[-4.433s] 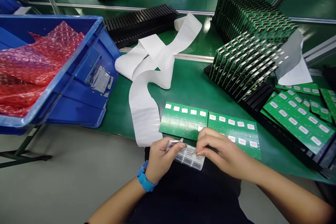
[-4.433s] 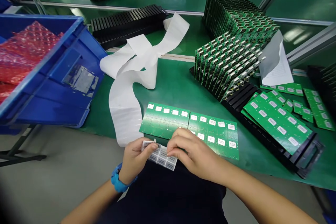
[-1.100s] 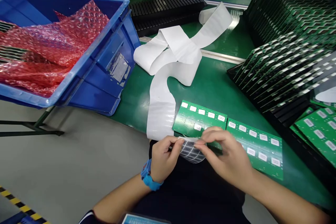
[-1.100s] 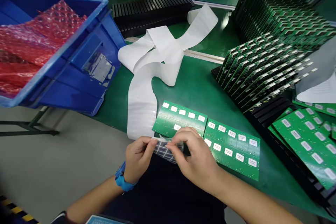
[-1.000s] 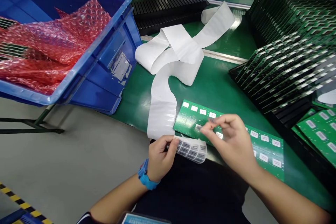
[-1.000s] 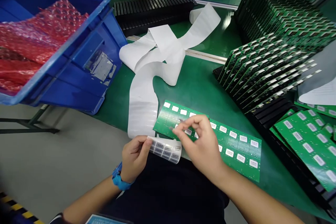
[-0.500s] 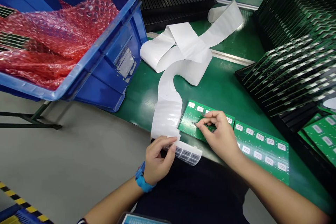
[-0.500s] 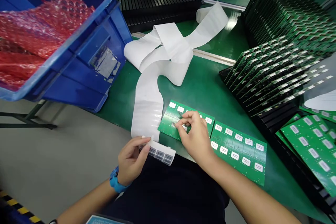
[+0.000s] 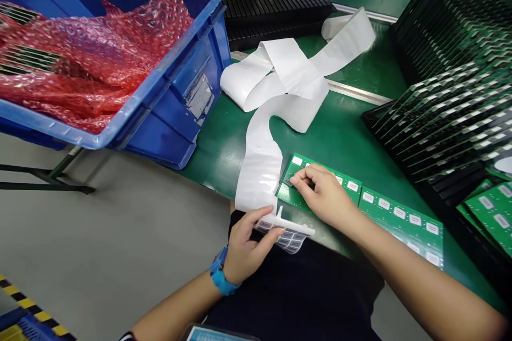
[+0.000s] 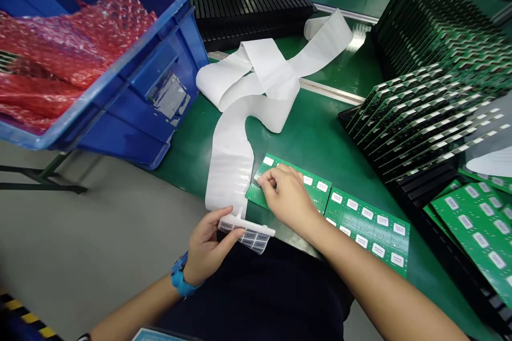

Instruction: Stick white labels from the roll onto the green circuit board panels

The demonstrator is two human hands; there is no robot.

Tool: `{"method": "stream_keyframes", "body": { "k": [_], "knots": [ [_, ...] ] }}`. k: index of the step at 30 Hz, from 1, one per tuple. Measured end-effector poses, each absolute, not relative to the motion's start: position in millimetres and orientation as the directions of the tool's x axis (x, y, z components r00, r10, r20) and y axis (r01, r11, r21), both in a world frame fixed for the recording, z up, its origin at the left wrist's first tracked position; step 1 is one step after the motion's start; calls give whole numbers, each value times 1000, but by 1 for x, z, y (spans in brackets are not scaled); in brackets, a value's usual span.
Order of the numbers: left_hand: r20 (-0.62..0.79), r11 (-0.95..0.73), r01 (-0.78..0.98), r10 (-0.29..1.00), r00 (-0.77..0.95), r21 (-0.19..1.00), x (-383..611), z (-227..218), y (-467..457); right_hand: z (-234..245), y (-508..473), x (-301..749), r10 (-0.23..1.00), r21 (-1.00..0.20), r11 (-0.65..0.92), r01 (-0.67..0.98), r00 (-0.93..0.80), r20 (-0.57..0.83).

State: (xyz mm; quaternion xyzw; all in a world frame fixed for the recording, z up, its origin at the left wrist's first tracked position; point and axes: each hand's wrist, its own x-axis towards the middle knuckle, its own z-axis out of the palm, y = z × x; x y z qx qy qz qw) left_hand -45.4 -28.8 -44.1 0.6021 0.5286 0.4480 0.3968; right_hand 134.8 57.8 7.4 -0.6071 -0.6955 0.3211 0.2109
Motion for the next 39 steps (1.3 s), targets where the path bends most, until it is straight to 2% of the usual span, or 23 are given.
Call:
{"method": "stream_keyframes", "body": {
  "k": [10, 13, 17, 19, 23, 25, 29, 33, 36, 39],
  "knots": [
    [23, -26, 278, 1000, 15, 960, -49, -42, -29, -1, 54, 128, 980, -566, 129, 814, -190, -51],
    [2, -3, 285, 1000, 5, 959, -48, -41, -28, -4, 48, 126, 975, -478, 216, 851, -209, 69],
    [-24, 24, 279, 1000, -4, 960, -48, -41, -28, 4, 38, 151, 954, -530, 277, 801, -163, 251],
    [-38, 36, 270, 999, 2, 962, -48, -42, -28, 9, 33, 170, 957, -511, 283, 812, -200, 212],
    [-62, 57, 277, 998, 8, 959, -45, -43, -29, 15, 26, 186, 942, -389, 292, 874, -332, -39],
    [-49, 46, 288, 999, 1, 957, -41, -42, -29, 20, 25, 185, 947, -406, 273, 872, -318, -45],
    [-5, 7, 290, 1000, -9, 957, -35, -38, -26, 48, 14, 208, 973, -457, 223, 861, -227, 47],
    [-9, 3, 245, 1000, 25, 969, -31, -31, -22, 64, -19, 270, 978, -407, 152, 901, -198, -72],
    [-7, -8, 236, 998, 64, 972, -25, -28, -20, 49, -38, 301, 965, -361, 141, 922, -210, -159],
    [30, -66, 245, 989, 145, 967, -18, -27, -17, 31, -44, 302, 954, -335, 192, 922, -255, -155]
  ]
}}
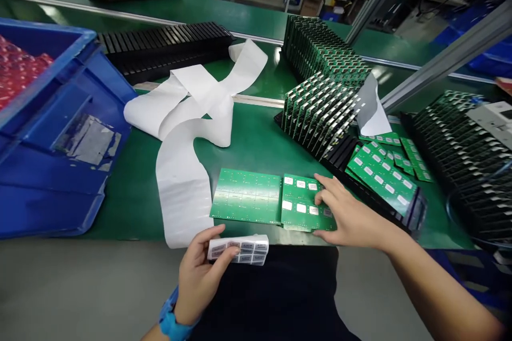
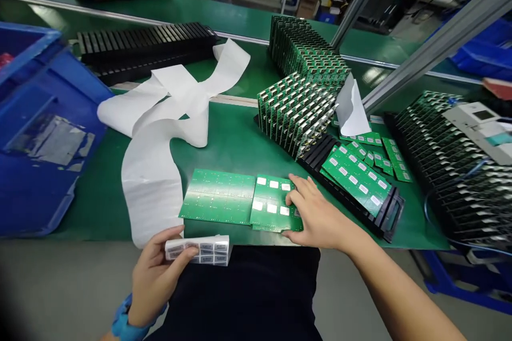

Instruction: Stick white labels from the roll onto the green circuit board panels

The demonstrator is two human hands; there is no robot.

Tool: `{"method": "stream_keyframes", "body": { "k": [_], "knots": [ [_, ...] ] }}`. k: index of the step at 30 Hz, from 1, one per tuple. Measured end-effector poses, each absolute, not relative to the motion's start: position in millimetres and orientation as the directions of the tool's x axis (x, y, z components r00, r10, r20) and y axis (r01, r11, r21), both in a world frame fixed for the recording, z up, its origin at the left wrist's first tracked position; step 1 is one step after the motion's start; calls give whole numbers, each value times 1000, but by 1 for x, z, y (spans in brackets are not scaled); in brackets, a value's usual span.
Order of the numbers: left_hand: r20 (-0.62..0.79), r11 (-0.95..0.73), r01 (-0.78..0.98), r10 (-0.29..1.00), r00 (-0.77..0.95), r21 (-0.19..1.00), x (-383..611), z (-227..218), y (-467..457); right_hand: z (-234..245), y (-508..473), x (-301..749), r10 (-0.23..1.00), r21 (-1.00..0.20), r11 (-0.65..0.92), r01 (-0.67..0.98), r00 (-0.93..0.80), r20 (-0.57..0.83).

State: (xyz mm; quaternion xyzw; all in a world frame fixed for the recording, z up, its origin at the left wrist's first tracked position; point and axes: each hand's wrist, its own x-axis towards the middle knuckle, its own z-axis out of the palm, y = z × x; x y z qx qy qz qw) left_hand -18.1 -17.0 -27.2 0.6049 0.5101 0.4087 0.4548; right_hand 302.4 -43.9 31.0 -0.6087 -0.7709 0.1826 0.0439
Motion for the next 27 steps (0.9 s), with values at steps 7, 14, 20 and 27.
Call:
{"method": "stream_keyframes", "body": {
  "k": [7, 14, 20, 27],
  "knots": [
    [106, -224, 328, 934, 341, 918, 1, -17, -5, 49, -59, 317, 984, -358, 152, 921, -176, -35],
    [-68, -43, 268, 917, 392, 962, 32, 1, 5, 40, -73, 448, 965, -221, -225, 949, 248, 83],
    [-66, 0, 174, 926, 373, 985, 45, 3, 8, 45, -49, 369, 969, -326, -47, 944, 123, 216],
    [124, -200, 182, 925, 360, 963, 35, 0, 9, 43, -29, 212, 988, -825, 81, 559, -152, -6]
  ]
}}
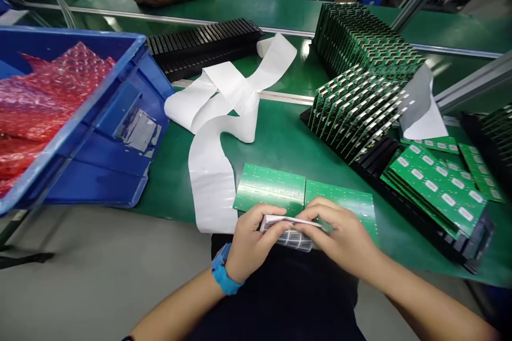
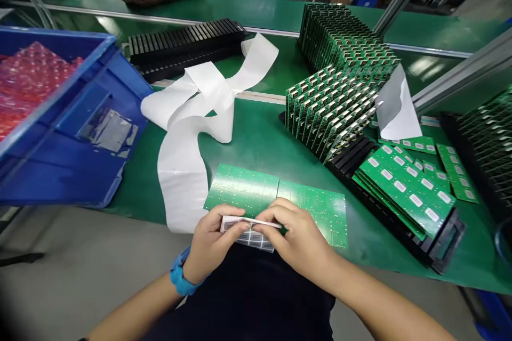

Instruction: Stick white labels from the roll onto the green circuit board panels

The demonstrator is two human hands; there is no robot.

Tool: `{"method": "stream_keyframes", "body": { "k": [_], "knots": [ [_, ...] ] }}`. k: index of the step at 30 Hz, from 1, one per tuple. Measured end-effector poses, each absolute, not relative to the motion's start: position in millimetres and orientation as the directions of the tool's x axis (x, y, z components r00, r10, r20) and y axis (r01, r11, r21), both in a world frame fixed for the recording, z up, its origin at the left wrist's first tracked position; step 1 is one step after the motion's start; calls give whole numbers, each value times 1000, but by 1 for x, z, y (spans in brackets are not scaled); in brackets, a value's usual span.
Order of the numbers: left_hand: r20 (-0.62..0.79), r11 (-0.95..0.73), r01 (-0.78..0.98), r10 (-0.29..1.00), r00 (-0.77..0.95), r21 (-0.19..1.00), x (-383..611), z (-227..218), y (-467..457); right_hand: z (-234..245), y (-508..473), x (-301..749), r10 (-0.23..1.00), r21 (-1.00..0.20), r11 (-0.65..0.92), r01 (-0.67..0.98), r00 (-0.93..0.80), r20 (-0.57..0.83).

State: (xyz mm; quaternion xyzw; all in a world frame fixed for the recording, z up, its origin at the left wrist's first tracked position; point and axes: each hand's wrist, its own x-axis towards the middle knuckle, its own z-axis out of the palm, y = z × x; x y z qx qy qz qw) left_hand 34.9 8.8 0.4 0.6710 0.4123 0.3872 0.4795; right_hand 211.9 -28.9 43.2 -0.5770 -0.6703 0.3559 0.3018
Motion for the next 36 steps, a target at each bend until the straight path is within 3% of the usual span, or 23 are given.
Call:
{"method": "stream_keyframes", "body": {
  "k": [3, 8, 11, 15, 19, 21, 25, 33, 36],
  "knots": [
    [178, -253, 149, 902, 393, 956, 28, -2, 11, 39, -23, 206, 985, -840, 46, 541, -165, -52],
    [0, -42, 163, 968, 250, 986, 22, -5, 12, 42, -19, 205, 965, -850, 11, 527, -228, -128],
    [-23, -13, 142, 968, 250, 990, 17, -5, 12, 47, -16, 201, 957, -854, -32, 519, -229, -175],
    [-85, 48, 165, 972, 220, 985, 8, -6, 12, 53, -5, 195, 954, -847, 28, 531, -266, -136],
    [-165, 139, 188, 977, 131, 972, -3, -9, 11, 43, 34, 187, 983, -858, -56, 511, -120, -136],
    [-146, 108, 203, 972, 182, 973, -6, -12, 9, 31, 61, 181, 981, -817, -127, 563, -53, -189],
    [-49, -36, 275, 954, 295, 961, -7, -18, 6, 9, 101, 165, 953, -708, -161, 687, -79, -294],
    [-44, -59, 338, 956, 290, 939, -8, -24, 8, -4, 104, 148, 973, -635, -69, 770, -90, -215],
    [-47, -57, 361, 961, 273, 931, -8, -23, 9, -4, 96, 145, 988, -535, 70, 842, -133, -79]
  ]
}}
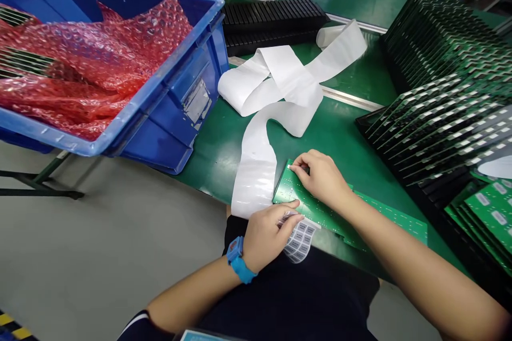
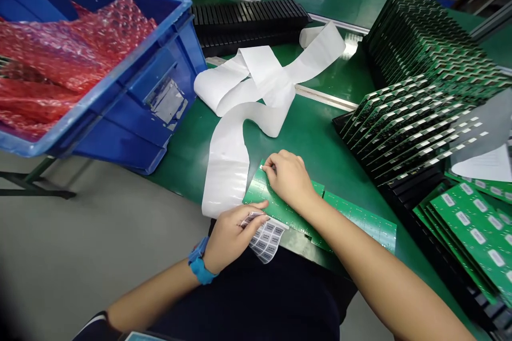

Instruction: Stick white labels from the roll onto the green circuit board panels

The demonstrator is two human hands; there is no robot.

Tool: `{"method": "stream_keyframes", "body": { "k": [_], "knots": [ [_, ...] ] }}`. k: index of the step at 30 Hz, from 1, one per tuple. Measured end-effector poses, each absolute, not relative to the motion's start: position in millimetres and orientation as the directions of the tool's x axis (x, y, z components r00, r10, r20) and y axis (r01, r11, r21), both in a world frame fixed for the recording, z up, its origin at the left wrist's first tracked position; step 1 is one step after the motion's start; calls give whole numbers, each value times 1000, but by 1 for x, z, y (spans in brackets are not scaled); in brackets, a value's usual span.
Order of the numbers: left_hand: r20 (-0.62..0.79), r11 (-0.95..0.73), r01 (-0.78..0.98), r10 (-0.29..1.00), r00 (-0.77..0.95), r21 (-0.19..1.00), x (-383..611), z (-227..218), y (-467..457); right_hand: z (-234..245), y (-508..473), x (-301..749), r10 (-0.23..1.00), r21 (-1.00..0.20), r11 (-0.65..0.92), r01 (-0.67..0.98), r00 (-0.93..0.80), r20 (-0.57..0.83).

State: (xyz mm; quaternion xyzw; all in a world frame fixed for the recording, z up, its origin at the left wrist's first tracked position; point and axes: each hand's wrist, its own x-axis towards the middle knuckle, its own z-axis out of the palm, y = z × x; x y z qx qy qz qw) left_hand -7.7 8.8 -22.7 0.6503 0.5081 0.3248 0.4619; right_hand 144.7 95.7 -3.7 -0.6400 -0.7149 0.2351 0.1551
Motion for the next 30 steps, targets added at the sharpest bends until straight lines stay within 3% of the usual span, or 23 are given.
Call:
{"method": "stream_keyframes", "body": {
  "k": [2, 4, 8, 11, 15, 17, 22, 24, 30],
  "knots": [
    [-56, -47, 380, 965, 258, 924, -7, -22, 8, -3, 90, 147, 983, -430, 182, 884, -169, 70],
    [-72, -31, 390, 967, 246, 920, -6, -21, 8, -2, 86, 154, 972, -458, 226, 860, -170, 160],
    [-102, 6, 379, 967, 234, 926, -5, -22, 7, 1, 87, 170, 988, -741, 61, 669, -147, -51],
    [-118, 29, 369, 968, 220, 929, -4, -23, 7, 2, 91, 174, 971, -761, -51, 647, -145, -188],
    [-152, 62, 364, 963, 223, 929, -5, -22, 7, -2, 93, 170, 972, -758, -63, 650, -131, -193],
    [-167, 69, 375, 957, 236, 925, -6, -20, 8, -6, 90, 168, 981, -731, 14, 682, -152, -123],
    [-180, 70, 369, 945, 273, 927, -11, -11, 7, -7, 71, 165, 930, -502, 366, 784, -287, 230],
    [-165, 65, 330, 945, 283, 942, -12, -10, 7, 1, 59, 164, 919, -537, 380, 753, -244, 309],
    [-64, -52, 379, 956, 285, 924, -10, -12, 7, 28, 29, 152, 907, -736, 338, 586, -410, 90]
  ]
}}
